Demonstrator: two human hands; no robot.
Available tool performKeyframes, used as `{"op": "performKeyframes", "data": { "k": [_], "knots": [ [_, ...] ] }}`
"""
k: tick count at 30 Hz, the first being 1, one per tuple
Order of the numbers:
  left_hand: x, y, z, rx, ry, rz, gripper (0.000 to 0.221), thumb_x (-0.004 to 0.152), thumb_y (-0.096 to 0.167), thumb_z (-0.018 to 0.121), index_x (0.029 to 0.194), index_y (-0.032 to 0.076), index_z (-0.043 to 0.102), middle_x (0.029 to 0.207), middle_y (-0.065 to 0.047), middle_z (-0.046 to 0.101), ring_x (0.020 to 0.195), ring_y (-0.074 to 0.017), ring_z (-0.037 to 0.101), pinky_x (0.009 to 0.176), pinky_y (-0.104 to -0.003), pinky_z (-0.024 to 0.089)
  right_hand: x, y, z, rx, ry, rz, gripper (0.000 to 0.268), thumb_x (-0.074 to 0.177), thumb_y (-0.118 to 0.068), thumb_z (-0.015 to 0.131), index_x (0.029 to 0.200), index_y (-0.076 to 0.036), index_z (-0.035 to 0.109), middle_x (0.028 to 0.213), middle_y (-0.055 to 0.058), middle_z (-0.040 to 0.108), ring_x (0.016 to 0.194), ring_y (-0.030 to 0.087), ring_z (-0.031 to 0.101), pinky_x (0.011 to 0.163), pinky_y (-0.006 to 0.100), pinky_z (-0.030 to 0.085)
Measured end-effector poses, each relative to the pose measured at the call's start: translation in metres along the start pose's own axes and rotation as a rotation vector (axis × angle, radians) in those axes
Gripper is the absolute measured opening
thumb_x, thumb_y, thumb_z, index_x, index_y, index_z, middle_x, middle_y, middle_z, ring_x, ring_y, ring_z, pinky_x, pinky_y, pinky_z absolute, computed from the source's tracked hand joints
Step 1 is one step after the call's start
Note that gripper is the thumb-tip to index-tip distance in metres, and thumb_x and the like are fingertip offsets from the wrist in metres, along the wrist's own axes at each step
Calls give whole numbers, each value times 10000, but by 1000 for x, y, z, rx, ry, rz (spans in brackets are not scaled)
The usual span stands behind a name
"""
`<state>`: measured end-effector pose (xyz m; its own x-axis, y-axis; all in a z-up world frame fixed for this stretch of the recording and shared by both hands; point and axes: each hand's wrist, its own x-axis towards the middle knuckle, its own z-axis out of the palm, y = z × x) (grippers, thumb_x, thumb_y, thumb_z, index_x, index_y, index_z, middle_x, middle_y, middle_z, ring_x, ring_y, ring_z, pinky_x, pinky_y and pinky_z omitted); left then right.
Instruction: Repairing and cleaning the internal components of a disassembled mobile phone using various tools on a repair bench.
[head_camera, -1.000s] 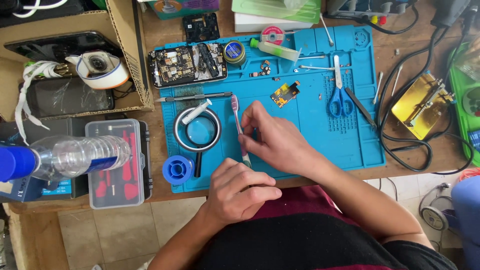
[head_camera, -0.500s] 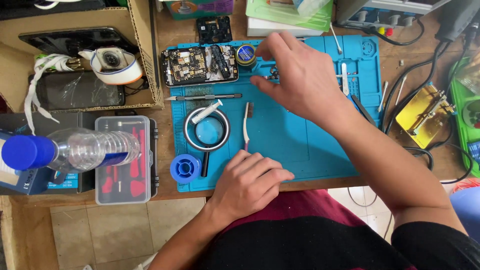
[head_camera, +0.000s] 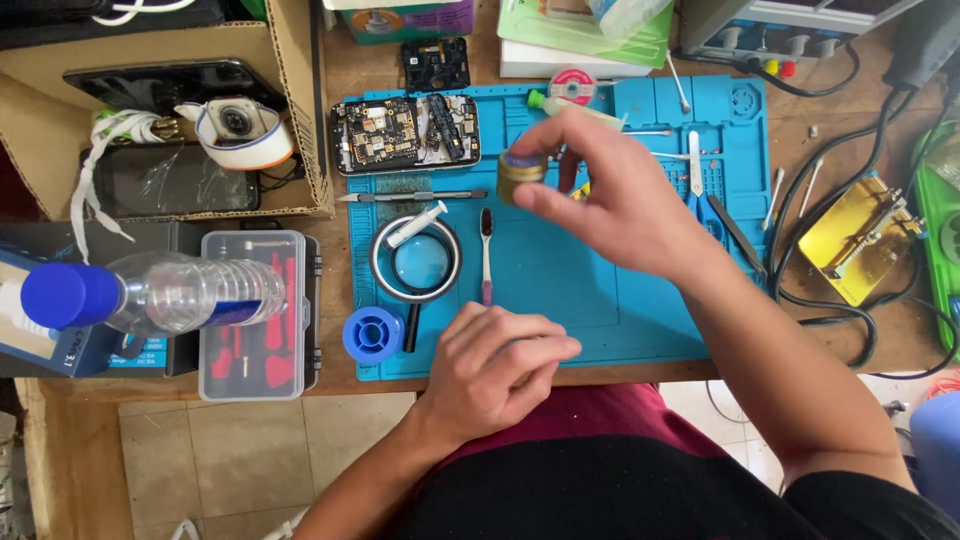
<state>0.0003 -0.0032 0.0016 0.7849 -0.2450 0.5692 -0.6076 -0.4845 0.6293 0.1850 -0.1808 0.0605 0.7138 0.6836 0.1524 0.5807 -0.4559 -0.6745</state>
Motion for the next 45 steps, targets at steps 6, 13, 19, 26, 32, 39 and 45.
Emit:
{"op": "performKeyframes", "data": {
  "k": [6,13,19,26,32,39,45],
  "knots": [
    [0,-9,20,23,303,-156,505,1030,347,931,1429,123,717,1423,-127,719,1234,-302,767,1047,-432,656,-75,-19,6,466,-158,127,292,1079,-335,779,1288,-132,758,1050,28,767,835,170,697,747,332,537],
    [25,1,37,-244,253,-266,561,944,367,986,1404,103,803,1303,-80,774,1162,-280,799,1003,-449,687,-131,11,25,512,44,86,617,980,-482,897,1415,-93,695,896,51,755,773,226,740,756,378,594],
    [41,17,40,-175,228,-219,466,1023,451,894,1361,135,841,1236,-41,798,1086,-229,815,1010,-404,621,-148,32,36,365,249,-103,666,981,-568,867,1396,-63,739,1034,69,782,788,287,735,772,416,626],
    [41,19,36,-152,177,-239,479,981,435,938,1358,156,844,1238,-20,823,1076,-218,830,994,-406,592,-148,41,42,337,283,-182,692,995,-636,818,1364,-54,758,1028,76,777,764,308,699,726,460,611],
    [36,18,37,-314,106,-305,531,986,471,924,1393,149,808,1245,-30,814,1081,-239,833,1049,-419,606,-154,48,50,371,341,-188,802,816,-735,929,1244,-65,820,906,76,750,698,328,685,690,457,590],
    [30,23,29,-385,47,-428,516,1126,402,792,1569,151,709,1451,-69,741,1220,-264,782,1051,-457,634,-152,27,55,431,446,-141,578,987,-438,921,1332,-15,733,1048,146,758,832,342,727,775,473,592],
    [29,28,39,-593,-18,-549,660,1150,521,680,1627,74,595,1219,-135,809,1029,-240,796,950,-395,580,-156,15,62,696,471,-13,557,1022,-240,930,1258,-75,453,1247,164,686,1065,266,708,868,342,553]
  ]
}}
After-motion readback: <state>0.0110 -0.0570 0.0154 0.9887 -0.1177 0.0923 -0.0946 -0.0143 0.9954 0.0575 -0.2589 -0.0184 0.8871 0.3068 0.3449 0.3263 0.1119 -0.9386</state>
